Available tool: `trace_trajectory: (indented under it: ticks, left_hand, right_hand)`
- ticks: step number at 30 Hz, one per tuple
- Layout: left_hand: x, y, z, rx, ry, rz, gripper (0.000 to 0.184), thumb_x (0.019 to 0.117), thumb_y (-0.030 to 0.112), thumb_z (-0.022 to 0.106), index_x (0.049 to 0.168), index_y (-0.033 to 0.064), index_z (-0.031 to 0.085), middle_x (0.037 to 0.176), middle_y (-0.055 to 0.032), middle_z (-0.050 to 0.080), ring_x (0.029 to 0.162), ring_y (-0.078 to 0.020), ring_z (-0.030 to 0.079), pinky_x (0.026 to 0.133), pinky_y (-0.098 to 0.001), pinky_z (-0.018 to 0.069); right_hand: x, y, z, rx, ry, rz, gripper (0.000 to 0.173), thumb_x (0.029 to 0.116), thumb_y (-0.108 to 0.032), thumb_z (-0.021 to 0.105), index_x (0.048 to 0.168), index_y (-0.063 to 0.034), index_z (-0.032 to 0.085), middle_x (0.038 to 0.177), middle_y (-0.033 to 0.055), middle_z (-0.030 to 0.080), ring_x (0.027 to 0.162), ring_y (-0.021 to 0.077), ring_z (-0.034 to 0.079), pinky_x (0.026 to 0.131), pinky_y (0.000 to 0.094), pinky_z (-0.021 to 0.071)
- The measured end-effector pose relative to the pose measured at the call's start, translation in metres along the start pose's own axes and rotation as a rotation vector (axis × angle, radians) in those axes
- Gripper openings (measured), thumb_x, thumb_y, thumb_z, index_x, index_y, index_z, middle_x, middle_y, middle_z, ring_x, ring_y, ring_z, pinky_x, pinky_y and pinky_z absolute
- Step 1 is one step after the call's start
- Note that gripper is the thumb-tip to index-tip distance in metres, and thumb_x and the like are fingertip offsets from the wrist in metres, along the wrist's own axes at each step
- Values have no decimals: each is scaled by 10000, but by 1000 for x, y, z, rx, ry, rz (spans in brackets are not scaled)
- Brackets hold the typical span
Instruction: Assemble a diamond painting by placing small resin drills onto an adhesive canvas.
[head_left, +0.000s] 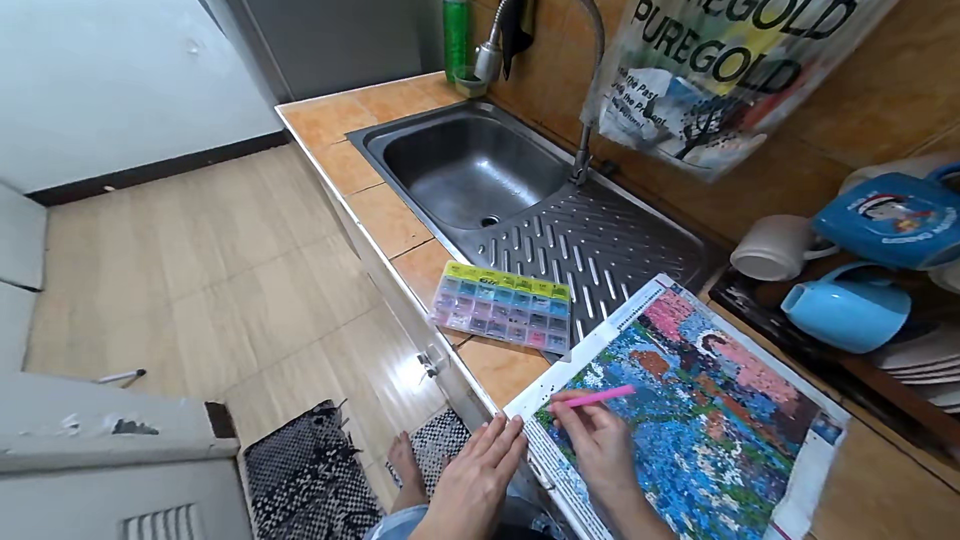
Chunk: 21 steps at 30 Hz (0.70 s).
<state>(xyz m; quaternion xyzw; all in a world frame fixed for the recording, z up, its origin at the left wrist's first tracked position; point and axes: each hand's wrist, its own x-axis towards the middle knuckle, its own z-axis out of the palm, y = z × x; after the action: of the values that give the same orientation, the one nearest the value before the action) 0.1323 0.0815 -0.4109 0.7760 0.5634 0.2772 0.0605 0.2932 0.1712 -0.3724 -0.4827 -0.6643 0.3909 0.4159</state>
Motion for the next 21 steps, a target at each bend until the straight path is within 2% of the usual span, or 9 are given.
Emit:
trace_trajectory:
  ticks: [5, 21]
  left_hand:
    - [0, 0, 0, -7, 20, -6, 395, 857, -18, 614, 1232, 43, 720, 1346, -105, 683, 1272, -306, 639, 1042, -421, 523]
    - [-2, -1, 0, -39, -1, -6, 413, 856, -35, 608, 1250, 37, 710, 1364, -109, 672, 1286, -311, 629, 1050, -428, 517]
  right_hand:
    - [5, 6, 14, -164, -39, -141, 178, 923, -78, 629, 922, 41, 762, 946, 147, 746, 783, 150, 713, 745, 249, 583]
    - [8, 6, 21, -257, -58, -253, 156, 899, -54, 637, 890, 45, 758, 917, 157, 749, 783, 165, 725, 745, 235, 585]
